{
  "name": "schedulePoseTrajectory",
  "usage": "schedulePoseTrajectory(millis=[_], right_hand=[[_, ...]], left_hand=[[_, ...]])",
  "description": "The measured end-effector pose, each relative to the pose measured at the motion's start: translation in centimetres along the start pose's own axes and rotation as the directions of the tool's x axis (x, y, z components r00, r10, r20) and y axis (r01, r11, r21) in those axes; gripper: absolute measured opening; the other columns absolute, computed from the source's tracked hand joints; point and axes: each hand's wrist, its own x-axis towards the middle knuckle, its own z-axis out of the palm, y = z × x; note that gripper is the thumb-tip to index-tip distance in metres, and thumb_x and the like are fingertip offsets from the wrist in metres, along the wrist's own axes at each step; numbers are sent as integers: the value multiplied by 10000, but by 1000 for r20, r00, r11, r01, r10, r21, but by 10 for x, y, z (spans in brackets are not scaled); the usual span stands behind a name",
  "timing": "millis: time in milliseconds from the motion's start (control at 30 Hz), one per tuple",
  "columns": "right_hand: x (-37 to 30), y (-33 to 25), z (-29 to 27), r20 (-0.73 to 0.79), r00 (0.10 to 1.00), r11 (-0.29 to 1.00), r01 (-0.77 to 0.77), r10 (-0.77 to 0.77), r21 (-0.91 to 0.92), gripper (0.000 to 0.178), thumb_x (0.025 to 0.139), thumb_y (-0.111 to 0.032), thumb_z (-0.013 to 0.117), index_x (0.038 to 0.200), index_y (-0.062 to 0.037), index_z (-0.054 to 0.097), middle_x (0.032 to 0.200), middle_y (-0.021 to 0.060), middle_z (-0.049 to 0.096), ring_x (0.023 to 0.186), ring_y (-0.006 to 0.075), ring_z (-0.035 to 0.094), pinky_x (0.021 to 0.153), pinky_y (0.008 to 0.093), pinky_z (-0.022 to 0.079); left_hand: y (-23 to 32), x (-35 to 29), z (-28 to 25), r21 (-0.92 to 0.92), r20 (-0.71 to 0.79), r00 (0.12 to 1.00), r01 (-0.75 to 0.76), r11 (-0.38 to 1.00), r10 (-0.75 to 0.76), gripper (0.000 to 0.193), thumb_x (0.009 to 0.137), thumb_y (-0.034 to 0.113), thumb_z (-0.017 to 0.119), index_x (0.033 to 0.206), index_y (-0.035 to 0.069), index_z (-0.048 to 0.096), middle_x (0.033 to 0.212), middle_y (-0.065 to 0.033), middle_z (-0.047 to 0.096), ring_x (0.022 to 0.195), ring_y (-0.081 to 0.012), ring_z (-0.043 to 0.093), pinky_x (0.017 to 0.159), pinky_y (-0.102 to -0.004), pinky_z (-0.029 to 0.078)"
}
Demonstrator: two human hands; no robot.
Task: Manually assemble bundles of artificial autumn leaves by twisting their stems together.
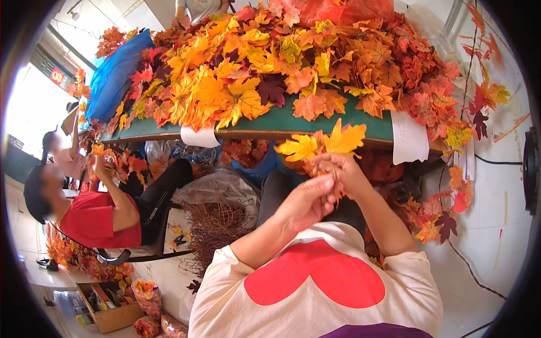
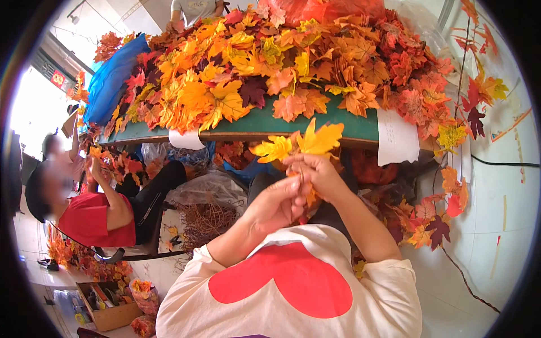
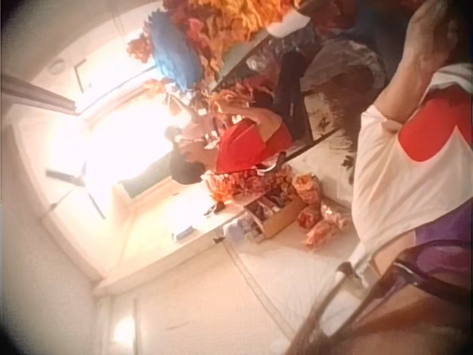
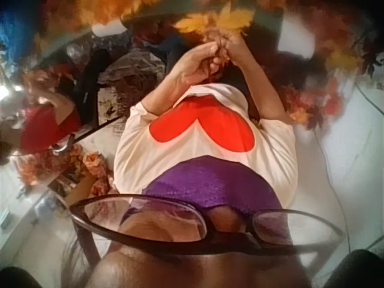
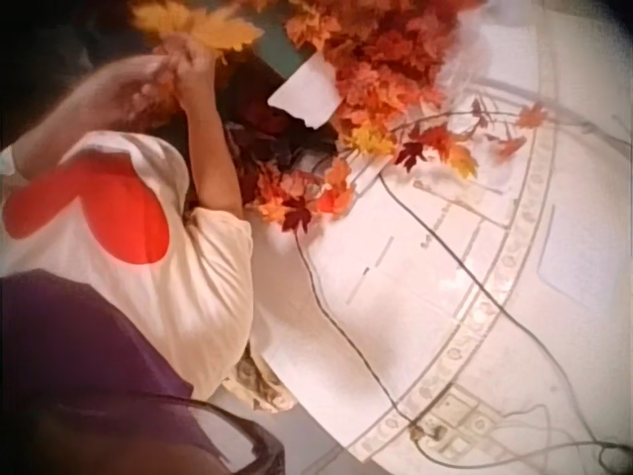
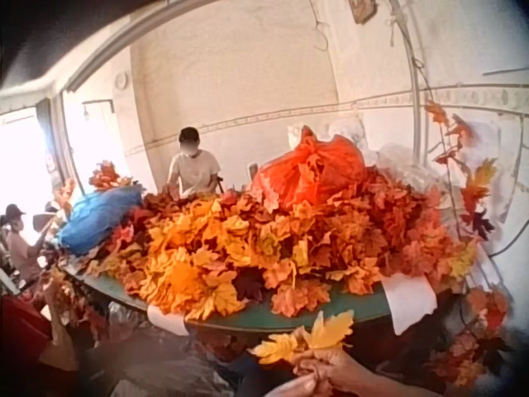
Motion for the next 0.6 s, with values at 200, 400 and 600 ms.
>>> schedulePoseTrajectory(millis=[200,400,600], right_hand=[[24,-6,-35,-65,998,961,42,-25,274,203,842,-89,537,1027,-21,586,908,20,608,793,86,565,702,202,460],[22,-7,-43,-67,998,892,35,-6,450,214,841,-65,531,1048,-24,570,937,33,614,694,135,620,629,255,519],[22,-1,-48,-66,998,885,22,10,465,215,845,-47,518,1055,-29,563,933,37,617,703,139,631,629,264,525]], left_hand=[[16,6,-11,-67,80,997,-10,998,16,288,849,155,544,1107,34,508,854,-2,559,661,-67,447,528,-162,360],[18,6,-21,-77,123,992,-11,997,21,279,861,173,534,1104,34,524,846,7,548,646,-43,461,532,-153,378],[18,7,-23,-41,127,992,-14,999,19,267,866,168,528,1095,31,523,849,7,542,651,-40,460,532,-151,375]])
